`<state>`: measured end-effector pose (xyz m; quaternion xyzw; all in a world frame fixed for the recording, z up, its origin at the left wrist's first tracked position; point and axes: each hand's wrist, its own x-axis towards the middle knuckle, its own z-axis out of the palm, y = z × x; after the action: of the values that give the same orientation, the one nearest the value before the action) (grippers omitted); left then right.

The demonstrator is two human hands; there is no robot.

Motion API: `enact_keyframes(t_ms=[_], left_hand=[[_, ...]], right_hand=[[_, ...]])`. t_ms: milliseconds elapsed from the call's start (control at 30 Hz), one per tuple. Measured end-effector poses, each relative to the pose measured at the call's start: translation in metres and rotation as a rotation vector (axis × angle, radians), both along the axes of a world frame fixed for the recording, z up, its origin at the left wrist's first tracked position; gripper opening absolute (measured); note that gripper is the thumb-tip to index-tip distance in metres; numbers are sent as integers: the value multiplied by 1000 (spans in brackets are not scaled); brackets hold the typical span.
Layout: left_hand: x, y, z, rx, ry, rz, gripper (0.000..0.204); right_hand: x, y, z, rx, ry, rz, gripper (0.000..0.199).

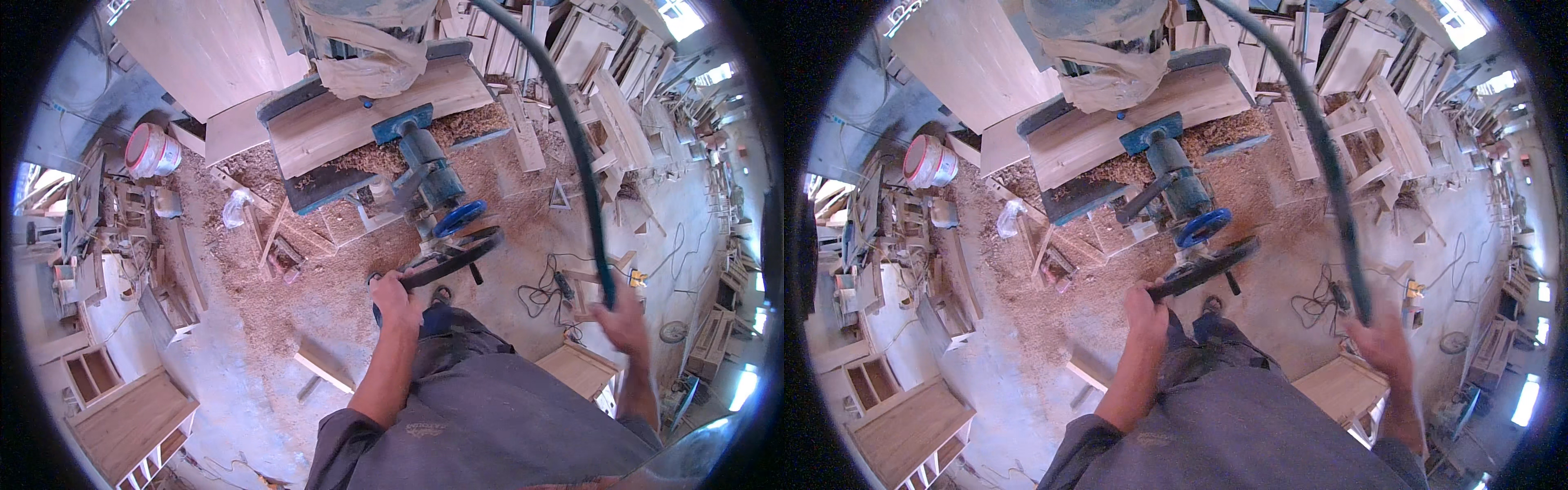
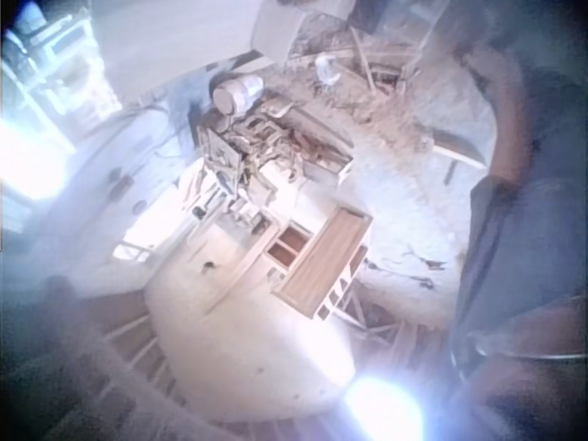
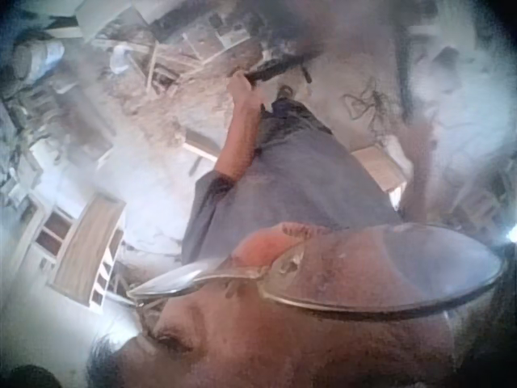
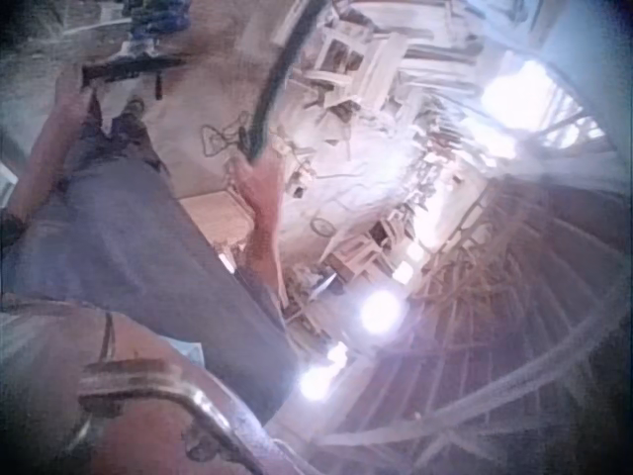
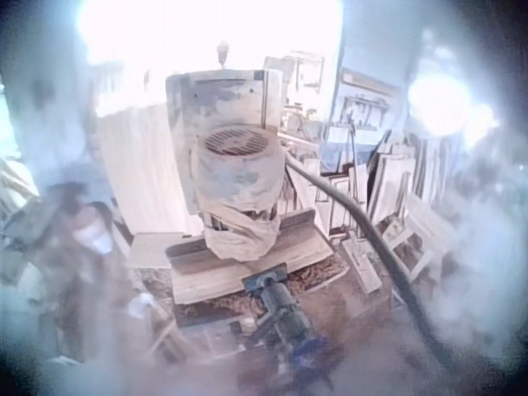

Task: The person operates a woodworking machine by turning a wheel to adjust the cutting head while feeding a wooden plank through the machine. The person then removes the processed plank and places it on a nearby workbench before repeating the process with another plank.

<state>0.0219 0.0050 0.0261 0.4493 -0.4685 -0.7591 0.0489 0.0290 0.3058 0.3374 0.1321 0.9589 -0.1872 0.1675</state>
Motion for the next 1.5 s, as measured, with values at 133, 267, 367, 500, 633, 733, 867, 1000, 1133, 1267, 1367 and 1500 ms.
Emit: enact_keyframes(t_ms=[133,267,367,500,633,733,867,1000,1133,1267,1367,1500], left_hand=[[-10,-23,-18,731,-29,238,30],[-10,-33,-74,1083,-140,251,19],[-9,-20,-74,899,-59,239,30],[-23,17,-5,571,-18,327,41],[-29,16,-4,701,-32,424,55],[-21,2,-35,841,-15,374,60],[-20,-2,-85,919,-53,183,52],[-15,-8,-126,1015,-89,49,46],[-13,-4,-141,886,-115,-13,52],[-10,-7,-140,877,-67,50,53],[-13,-8,-127,946,-118,118,53],[-22,-8,-93,882,-215,53,45]], right_hand=[[23,22,127,117,516,-65,59],[11,33,153,261,553,114,49],[9,44,145,244,409,69,50],[-4,16,104,86,135,-194,51],[-21,5,86,83,39,-69,39],[-26,10,77,68,38,-53,36],[-33,22,66,88,-6,-92,36],[-31,34,42,140,-3,-61,35],[-27,39,24,68,11,-88,35],[-28,43,14,11,-46,-117,35],[-26,45,8,-10,-32,-113,33],[-24,48,3,-31,-46,-109,30]])
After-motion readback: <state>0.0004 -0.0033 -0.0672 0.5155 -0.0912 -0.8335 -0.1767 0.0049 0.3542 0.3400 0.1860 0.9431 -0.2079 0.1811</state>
